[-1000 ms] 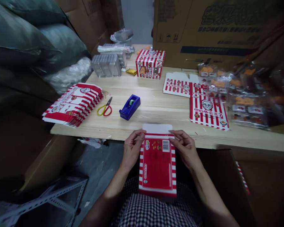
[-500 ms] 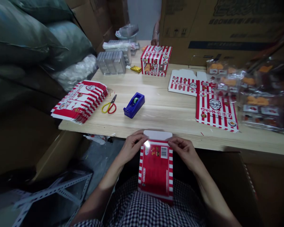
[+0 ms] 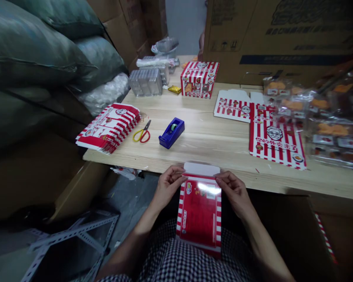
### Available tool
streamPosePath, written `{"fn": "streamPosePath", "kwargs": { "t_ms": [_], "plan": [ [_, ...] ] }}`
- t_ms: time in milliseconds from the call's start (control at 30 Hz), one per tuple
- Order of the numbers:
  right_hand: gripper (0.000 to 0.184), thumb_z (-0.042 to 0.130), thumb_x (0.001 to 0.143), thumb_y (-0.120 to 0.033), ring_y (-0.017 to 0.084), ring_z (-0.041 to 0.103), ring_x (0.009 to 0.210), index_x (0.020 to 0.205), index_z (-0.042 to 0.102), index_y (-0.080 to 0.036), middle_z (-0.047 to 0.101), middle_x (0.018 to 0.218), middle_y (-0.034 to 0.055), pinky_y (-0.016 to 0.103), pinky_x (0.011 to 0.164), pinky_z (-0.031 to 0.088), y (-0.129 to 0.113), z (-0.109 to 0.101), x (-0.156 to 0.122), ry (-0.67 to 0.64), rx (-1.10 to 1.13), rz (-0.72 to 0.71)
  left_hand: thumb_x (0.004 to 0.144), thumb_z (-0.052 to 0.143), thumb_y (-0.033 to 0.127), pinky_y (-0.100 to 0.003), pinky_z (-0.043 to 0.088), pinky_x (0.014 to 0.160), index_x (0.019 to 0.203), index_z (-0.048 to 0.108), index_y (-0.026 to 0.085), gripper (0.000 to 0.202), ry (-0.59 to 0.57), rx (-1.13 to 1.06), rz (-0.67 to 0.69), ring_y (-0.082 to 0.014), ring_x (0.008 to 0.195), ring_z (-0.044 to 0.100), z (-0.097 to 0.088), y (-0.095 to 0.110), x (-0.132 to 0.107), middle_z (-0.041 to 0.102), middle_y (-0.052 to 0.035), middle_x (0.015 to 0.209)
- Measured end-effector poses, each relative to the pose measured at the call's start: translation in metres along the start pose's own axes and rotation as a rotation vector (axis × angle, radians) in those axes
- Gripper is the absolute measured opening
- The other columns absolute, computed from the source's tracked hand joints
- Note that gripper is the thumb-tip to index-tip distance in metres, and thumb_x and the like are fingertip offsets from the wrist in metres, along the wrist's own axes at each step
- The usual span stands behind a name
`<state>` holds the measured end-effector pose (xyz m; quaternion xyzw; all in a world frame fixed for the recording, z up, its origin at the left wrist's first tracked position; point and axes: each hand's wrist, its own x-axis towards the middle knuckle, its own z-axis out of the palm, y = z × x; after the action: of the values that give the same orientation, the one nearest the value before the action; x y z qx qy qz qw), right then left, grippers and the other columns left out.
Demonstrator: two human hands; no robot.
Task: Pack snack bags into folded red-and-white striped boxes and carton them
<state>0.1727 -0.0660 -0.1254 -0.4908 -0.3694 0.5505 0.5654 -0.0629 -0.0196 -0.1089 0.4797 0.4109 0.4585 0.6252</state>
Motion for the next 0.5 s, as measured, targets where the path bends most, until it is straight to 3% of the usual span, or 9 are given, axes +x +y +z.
{"fn": "streamPosePath", "kwargs": {
  "t_ms": [67, 167, 233, 333, 433, 500],
  "plan": [
    [0.02, 0.079, 0.083, -0.04, 0.012, 0.059, 0.077, 0.083, 0.07, -0.022, 0.071, 0.089, 0.0003, 0.023, 0.074, 0.046, -0.003, -0.001, -0.003, -0.03, 0.0, 0.019, 0.084, 0.077, 0.031, -0.021, 0.048, 0.072, 0.092, 0.066, 0.016, 0.021, 0.016, 0.068, -0.003, -0.0104, 0.075, 0.063, -0.003, 0.0, -0.002, 0.069, -0.0018, 0.089],
    [0.019, 0.08, 0.083, -0.038, 0.011, 0.059, 0.074, 0.08, 0.071, -0.022, 0.071, 0.085, -0.0001, 0.023, 0.072, 0.045, -0.006, 0.0, -0.006, -0.051, -0.018, 0.034, 0.087, 0.073, 0.034, -0.022, 0.045, 0.07, 0.08, 0.066, 0.014, 0.023, 0.016, 0.137, 0.039, -0.0098, 0.073, 0.058, -0.007, 0.005, 0.0, 0.068, -0.0024, 0.092],
    [0.021, 0.081, 0.081, -0.038, 0.011, 0.059, 0.071, 0.078, 0.071, -0.021, 0.071, 0.08, -0.0003, 0.023, 0.07, 0.045, -0.006, 0.003, -0.005, -0.026, -0.018, 0.027, 0.088, 0.072, 0.035, -0.023, 0.043, 0.07, 0.073, 0.062, 0.013, 0.028, -0.022, 0.16, 0.047, -0.0106, 0.074, 0.056, -0.009, 0.008, 0.005, 0.066, -0.0025, 0.091],
    [0.024, 0.085, 0.076, -0.038, 0.012, 0.06, 0.067, 0.073, 0.071, -0.02, 0.071, 0.075, 0.0001, 0.024, 0.068, 0.048, -0.003, 0.008, 0.0, 0.041, 0.031, 0.017, 0.086, 0.073, 0.036, -0.022, 0.038, 0.065, 0.069, 0.059, 0.014, 0.031, -0.086, 0.201, 0.012, -0.0094, 0.067, 0.05, -0.011, 0.01, 0.017, 0.058, 0.0013, 0.074],
    [0.025, 0.088, 0.071, -0.037, 0.013, 0.064, 0.067, 0.074, 0.069, -0.021, 0.072, 0.075, -0.0004, 0.026, 0.067, 0.051, 0.001, 0.013, 0.003, 0.098, 0.079, 0.008, 0.077, 0.082, 0.032, -0.021, 0.038, 0.064, 0.079, 0.062, 0.015, 0.027, -0.089, 0.156, -0.039, -0.0081, 0.064, 0.049, -0.011, 0.006, 0.027, 0.056, 0.004, 0.071],
    [0.035, 0.09, 0.07, -0.035, 0.016, 0.068, 0.069, 0.097, 0.07, -0.027, 0.075, 0.08, -0.0019, 0.029, 0.068, 0.055, 0.002, 0.015, 0.004, 0.117, 0.126, 0.017, 0.072, 0.087, 0.028, -0.021, 0.043, 0.07, 0.099, 0.065, 0.019, 0.037, -0.068, 0.059, -0.071, -0.0092, 0.07, 0.056, -0.01, 0.004, 0.031, 0.061, 0.0042, 0.077]
  ]
}}
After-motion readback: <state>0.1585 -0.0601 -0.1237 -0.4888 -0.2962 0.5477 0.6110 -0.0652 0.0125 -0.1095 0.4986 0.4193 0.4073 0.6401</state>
